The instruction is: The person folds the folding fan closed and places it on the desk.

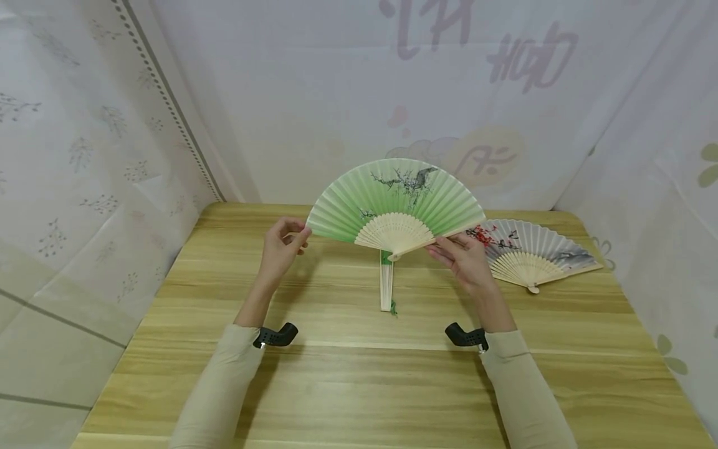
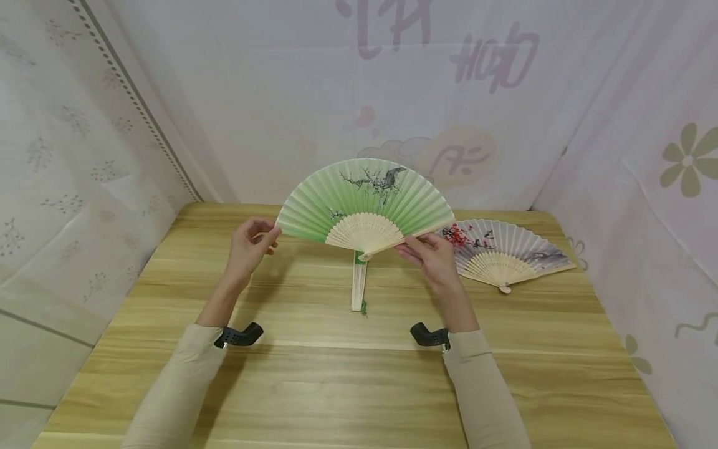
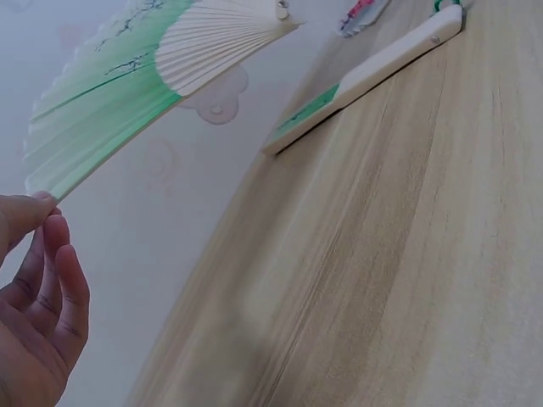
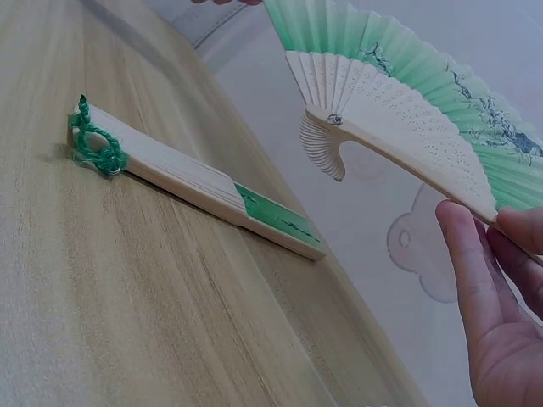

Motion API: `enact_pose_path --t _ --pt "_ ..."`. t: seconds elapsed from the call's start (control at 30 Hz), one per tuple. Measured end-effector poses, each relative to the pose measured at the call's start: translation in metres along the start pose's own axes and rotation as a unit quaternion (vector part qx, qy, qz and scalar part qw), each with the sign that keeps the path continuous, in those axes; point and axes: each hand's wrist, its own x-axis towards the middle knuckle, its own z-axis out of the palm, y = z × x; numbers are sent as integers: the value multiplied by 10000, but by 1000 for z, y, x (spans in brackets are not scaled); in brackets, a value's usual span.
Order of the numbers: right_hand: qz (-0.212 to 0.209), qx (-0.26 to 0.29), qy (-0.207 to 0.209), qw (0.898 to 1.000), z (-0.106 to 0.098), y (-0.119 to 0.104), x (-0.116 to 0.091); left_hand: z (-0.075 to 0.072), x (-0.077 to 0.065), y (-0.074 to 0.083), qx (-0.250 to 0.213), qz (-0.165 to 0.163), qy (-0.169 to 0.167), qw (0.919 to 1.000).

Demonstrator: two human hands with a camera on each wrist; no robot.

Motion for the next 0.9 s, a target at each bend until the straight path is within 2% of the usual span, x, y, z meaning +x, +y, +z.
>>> enact_pose_path --t 0.33,0.67,0.9 --pt "-229 -377 -53 9990 6 -2 -1 4 3 6 -107 -43 35 9999" --pt "-358 -628 -76 9974 11 -5 1 10 8 13 -170 64 43 9998" --pt "-418 -731 -118 9964 16 -6 2 12 21 -7 -317 76 188 9993"
